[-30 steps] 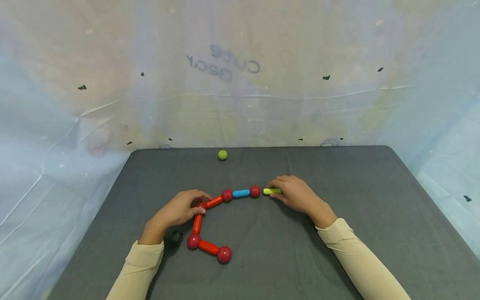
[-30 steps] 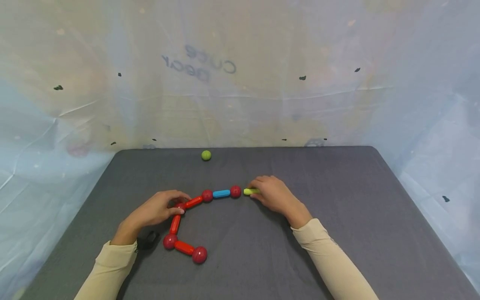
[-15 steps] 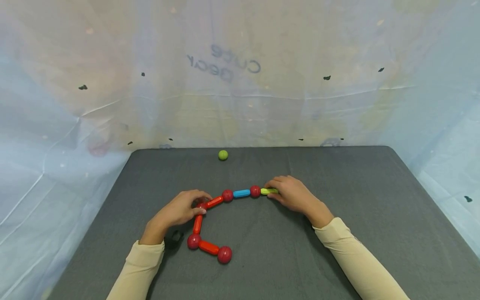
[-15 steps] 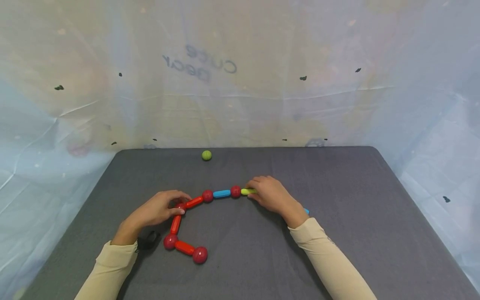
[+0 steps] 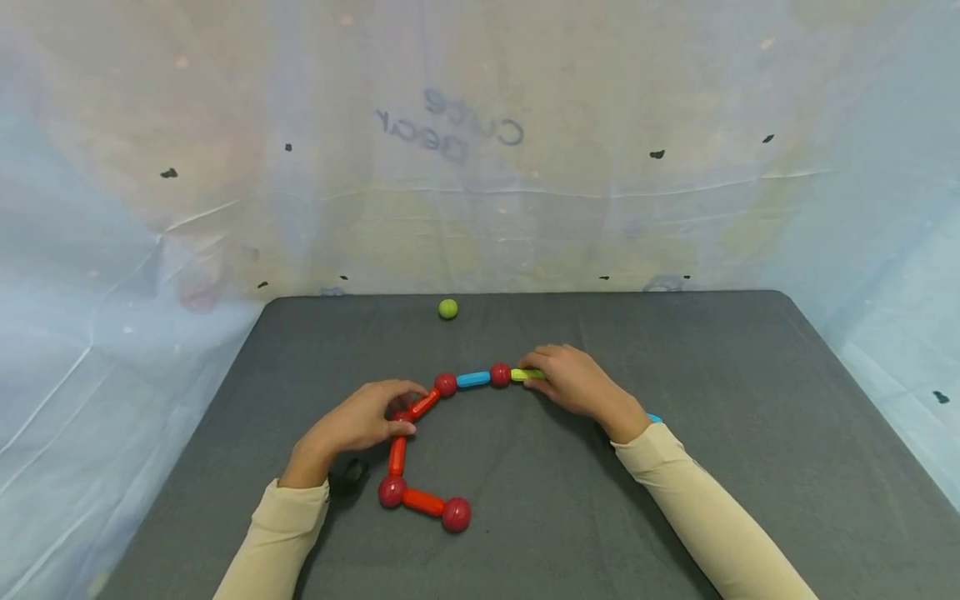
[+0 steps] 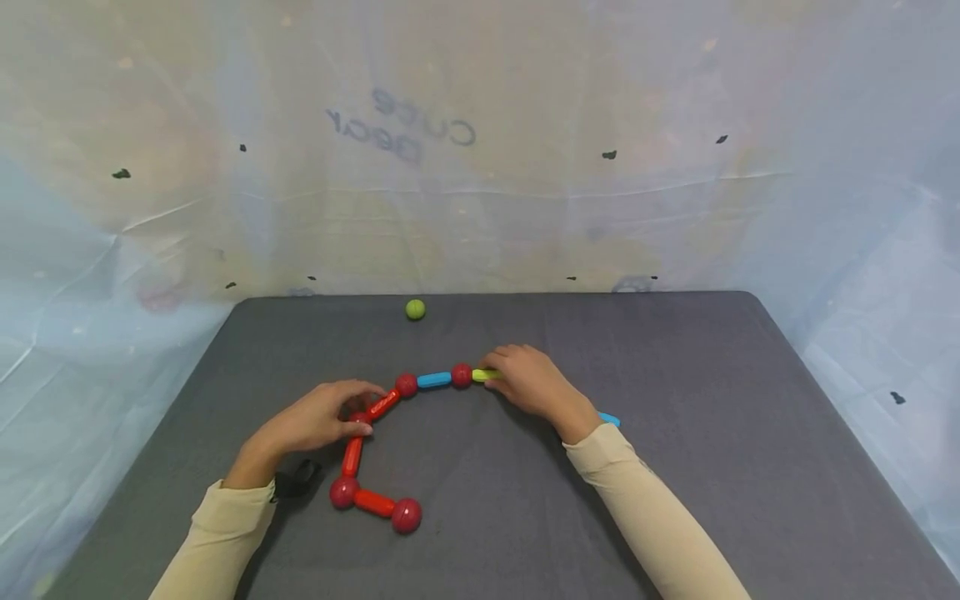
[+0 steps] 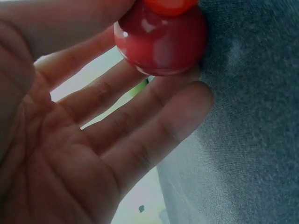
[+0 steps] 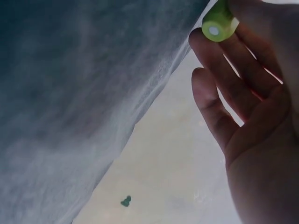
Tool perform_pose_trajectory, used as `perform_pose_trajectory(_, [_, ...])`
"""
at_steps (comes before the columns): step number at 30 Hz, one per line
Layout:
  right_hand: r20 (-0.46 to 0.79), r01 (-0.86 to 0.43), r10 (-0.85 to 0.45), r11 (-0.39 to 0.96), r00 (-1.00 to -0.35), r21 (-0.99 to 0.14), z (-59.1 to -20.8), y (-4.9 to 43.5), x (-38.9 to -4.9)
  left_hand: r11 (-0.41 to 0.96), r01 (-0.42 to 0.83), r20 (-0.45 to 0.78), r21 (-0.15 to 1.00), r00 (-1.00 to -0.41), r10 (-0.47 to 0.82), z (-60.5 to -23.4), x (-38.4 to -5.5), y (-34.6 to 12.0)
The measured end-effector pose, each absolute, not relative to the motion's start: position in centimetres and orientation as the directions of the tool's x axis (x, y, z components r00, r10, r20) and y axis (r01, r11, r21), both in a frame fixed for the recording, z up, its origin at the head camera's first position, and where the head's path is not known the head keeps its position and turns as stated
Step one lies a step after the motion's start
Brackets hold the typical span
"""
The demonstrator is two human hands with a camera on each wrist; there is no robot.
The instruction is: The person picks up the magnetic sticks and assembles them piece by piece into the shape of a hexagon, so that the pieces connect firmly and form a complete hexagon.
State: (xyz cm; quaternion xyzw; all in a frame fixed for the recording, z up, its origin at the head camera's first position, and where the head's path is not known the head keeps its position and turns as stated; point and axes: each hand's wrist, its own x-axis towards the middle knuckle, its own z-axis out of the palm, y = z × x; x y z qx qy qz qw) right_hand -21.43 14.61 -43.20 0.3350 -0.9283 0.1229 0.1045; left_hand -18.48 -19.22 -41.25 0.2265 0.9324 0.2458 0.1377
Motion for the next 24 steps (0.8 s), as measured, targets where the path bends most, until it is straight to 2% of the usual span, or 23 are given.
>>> perform_pose_trajectory(8, [0.278, -0.646, -0.592, 0.742, -0.756, -0.178, -43.1, 13.6, -22.3, 0.775, 0.39, -0.083, 0.498, -0.868, 0.49, -41.3, -18.5, -19.6])
perform_pose_trajectory(24, [0.261, -0.645, -0.596, 0.741, -0.76, -0.186, -43.1, 12.1, -23.6, 0.785, 0.365, -0.065, 0.501, -0.889, 0.454, -41.8, -18.9, -19.7])
